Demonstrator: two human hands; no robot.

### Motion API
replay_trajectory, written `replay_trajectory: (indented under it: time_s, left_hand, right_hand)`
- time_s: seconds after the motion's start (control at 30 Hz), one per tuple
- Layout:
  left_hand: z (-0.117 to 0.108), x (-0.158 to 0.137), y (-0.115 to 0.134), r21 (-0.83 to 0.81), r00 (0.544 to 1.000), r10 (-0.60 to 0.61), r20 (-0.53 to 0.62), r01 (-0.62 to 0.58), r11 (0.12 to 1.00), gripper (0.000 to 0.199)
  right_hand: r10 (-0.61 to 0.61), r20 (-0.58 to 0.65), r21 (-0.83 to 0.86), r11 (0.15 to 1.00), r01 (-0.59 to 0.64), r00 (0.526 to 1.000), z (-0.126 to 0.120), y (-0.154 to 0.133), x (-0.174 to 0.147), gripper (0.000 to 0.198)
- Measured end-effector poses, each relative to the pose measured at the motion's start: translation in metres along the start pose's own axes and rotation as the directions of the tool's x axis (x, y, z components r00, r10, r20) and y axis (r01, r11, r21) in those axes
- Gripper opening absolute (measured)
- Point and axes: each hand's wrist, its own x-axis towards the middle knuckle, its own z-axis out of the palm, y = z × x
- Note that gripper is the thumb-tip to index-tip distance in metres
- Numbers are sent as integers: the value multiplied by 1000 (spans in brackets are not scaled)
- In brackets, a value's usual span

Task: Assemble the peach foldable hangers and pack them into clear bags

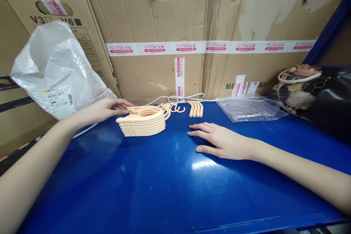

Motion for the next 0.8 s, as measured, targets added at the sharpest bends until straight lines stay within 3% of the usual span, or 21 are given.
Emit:
replay_trajectory:
  time_s: [0.37,0.5,0.6,0.7,0.77,0.8]
  left_hand:
    - [1,2,-6,24,1000,14,6,-15,1000,46]
    - [-2,2,-8,26,993,7,-114,-5,1000,42]
    - [2,0,12,66,943,75,-324,-57,996,36]
    - [22,-5,49,184,833,276,-480,-212,960,31]
    - [42,-11,74,251,800,412,-436,-331,910,29]
    - [51,-13,85,292,811,463,-358,-374,880,29]
  right_hand:
    - [-3,7,-9,1000,3,1000,1,0,0,56]
    - [-5,-1,-11,1000,5,1000,1,1,0,56]
    - [-2,-4,-9,1000,2,1000,2,1,0,55]
    - [-4,-6,-8,1000,4,1000,1,1,0,55]
    - [-10,-2,-14,1000,10,1000,1,1,0,55]
    - [-12,0,-18,1000,12,1000,1,1,0,55]
